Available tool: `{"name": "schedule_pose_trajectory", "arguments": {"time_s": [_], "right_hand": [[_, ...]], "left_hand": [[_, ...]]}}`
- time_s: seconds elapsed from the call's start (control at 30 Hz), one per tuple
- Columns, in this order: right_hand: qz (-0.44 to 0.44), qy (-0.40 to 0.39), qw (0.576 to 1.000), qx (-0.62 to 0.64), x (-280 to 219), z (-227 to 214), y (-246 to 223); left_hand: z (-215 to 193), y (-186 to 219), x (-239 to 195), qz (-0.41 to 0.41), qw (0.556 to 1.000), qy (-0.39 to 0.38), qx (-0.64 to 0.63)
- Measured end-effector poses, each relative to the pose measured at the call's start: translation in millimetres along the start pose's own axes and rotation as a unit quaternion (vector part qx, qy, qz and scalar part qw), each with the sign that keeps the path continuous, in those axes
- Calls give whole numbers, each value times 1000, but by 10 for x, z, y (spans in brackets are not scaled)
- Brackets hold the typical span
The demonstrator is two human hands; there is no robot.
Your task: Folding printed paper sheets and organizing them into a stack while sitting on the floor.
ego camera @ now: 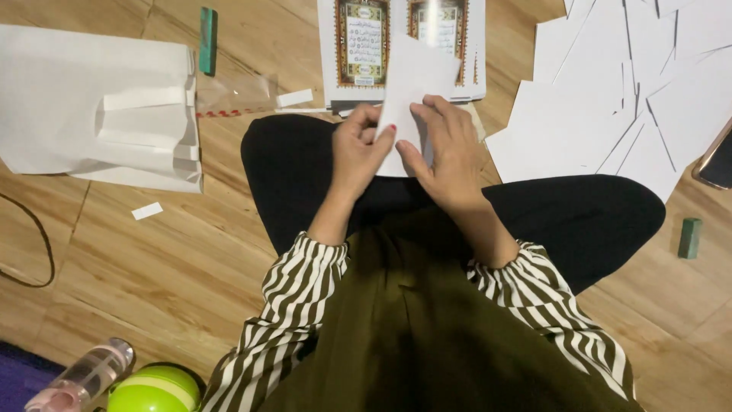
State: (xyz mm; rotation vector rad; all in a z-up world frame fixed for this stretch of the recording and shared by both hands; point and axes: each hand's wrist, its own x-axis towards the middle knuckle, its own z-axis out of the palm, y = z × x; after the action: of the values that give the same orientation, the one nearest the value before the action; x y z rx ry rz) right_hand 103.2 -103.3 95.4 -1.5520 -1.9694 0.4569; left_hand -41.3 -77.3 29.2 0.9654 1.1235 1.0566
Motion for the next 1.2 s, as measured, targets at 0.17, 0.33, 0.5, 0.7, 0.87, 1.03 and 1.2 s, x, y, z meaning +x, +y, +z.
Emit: {"name": "schedule_pose_trajectory", "arguments": {"time_s": [0.17,0.33,0.5,0.7,0.87,1.03,1.2], "right_hand": [[208,-74,916,336,-369,176,282],[252,-58,868,425,-554,166,412],[286,-74,835,465,-594,39,298],[287,-90,804,512,-667,22,492],[283,-80,824,484,-680,48,502],[232,-8,923,308,-807,-91,708],[203,87,956,194,-885,-525,727]], "left_hand": [[60,-553,-76,-118,988,-88,-42],[220,-311,-188,-152,979,-125,-49],[286,-329,-245,-165,977,-122,-59],[239,-353,-242,-183,969,-154,-58],[115,-412,-256,-159,970,-164,-81],[-65,-545,-171,-129,974,-157,-101],[-177,-94,-257,-12,994,-76,-82]]}}
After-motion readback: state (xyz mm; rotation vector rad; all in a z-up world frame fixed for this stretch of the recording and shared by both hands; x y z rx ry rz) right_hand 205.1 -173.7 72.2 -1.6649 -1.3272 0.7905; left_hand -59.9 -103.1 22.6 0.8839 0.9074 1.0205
